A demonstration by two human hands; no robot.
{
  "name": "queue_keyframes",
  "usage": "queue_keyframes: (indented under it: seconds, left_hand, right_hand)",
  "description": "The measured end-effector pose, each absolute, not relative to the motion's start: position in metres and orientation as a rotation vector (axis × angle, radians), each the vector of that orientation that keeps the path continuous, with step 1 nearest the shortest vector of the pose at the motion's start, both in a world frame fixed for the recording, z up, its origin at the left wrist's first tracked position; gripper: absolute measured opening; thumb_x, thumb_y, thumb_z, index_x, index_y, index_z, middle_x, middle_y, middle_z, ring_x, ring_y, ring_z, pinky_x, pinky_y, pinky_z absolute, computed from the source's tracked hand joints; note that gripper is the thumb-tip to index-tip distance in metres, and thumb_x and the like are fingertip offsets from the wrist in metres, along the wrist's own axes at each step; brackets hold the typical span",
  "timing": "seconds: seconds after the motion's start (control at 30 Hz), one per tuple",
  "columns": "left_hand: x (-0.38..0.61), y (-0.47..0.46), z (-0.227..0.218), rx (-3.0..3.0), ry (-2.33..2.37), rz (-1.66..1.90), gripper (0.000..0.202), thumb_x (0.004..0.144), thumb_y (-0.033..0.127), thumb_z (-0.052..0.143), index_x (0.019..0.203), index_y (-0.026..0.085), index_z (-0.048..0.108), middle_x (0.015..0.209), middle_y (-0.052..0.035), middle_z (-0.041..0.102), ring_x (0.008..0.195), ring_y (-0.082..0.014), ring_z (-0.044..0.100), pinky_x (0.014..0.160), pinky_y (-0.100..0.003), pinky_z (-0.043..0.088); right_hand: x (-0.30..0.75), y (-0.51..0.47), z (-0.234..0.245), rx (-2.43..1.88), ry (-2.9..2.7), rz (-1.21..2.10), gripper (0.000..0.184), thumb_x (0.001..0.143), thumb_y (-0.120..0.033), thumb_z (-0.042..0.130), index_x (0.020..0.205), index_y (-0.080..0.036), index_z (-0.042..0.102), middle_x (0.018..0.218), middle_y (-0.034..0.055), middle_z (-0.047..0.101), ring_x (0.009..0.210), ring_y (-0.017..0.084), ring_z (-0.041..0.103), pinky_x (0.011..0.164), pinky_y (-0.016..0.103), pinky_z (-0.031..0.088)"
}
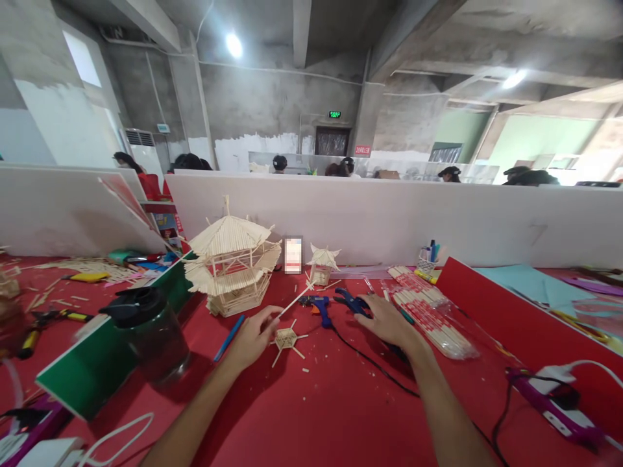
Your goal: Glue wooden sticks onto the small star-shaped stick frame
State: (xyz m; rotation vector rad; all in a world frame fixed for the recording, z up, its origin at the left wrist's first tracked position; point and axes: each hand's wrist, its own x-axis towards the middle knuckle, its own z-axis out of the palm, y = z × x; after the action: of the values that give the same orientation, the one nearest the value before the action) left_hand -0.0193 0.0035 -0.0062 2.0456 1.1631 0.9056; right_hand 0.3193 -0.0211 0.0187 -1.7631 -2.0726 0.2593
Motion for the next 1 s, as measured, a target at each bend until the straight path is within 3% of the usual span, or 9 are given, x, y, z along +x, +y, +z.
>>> queue_keyframes:
  seconds: [0.17, 0.4, 0.67, 0.87, 1.0]
  left_hand:
    - [-0.014, -0.007, 0.006, 1.838, 1.014, 1.003, 0.048, 0.092, 0.051, 0.048, 0.124, 0.016, 0.057, 0.068, 0.0014, 0.057, 0.055, -0.0118, 0.05, 0.054, -0.022, 0.043]
    - [-0.012, -0.013, 0.011, 1.943, 1.01, 0.933, 0.047, 0.093, 0.049, 0.05, 0.126, 0.017, 0.061, 0.07, -0.0003, 0.062, 0.057, -0.0116, 0.051, 0.056, -0.021, 0.041]
    - [-0.015, -0.012, 0.013, 2.082, 0.977, 0.747, 0.043, 0.095, 0.044, 0.048, 0.123, 0.016, 0.064, 0.068, -0.0006, 0.064, 0.055, -0.0111, 0.052, 0.056, -0.021, 0.04]
    - [-0.013, -0.014, 0.01, 2.063, 0.957, 0.66, 0.052, 0.094, 0.047, 0.049, 0.137, 0.018, 0.051, 0.062, 0.0015, 0.061, 0.047, -0.0098, 0.05, 0.051, -0.019, 0.038]
    - [-0.016, -0.011, 0.008, 2.054, 0.959, 0.647, 0.05, 0.094, 0.047, 0.049, 0.135, 0.019, 0.053, 0.064, 0.0005, 0.062, 0.047, -0.0101, 0.049, 0.05, -0.02, 0.039]
  right_hand:
    - [0.3, -0.031, 0.028, -1.301, -2.118, 0.688, 0.055, 0.094, -0.047, 0.046, 0.14, -0.018, 0.048, 0.145, 0.0132, 0.049, 0.133, 0.027, 0.046, 0.113, 0.047, 0.033]
    - [0.259, -0.039, 0.029, -1.066, -2.304, 0.946, 0.049, 0.095, -0.048, 0.049, 0.134, -0.019, 0.057, 0.135, 0.0112, 0.059, 0.122, 0.027, 0.056, 0.106, 0.042, 0.04]
    - [0.255, -0.04, 0.027, -1.068, -2.325, 0.992, 0.045, 0.095, -0.047, 0.048, 0.129, -0.022, 0.062, 0.121, 0.0072, 0.068, 0.105, 0.025, 0.063, 0.094, 0.036, 0.047]
    - [0.248, -0.042, 0.029, -1.081, -2.311, 0.97, 0.041, 0.095, -0.045, 0.047, 0.122, -0.022, 0.068, 0.111, 0.0057, 0.071, 0.099, 0.025, 0.063, 0.087, 0.034, 0.049]
    - [0.244, -0.039, 0.024, -1.001, -2.325, 0.985, 0.042, 0.097, -0.044, 0.044, 0.125, -0.021, 0.066, 0.104, 0.0052, 0.072, 0.089, 0.021, 0.063, 0.08, 0.03, 0.048]
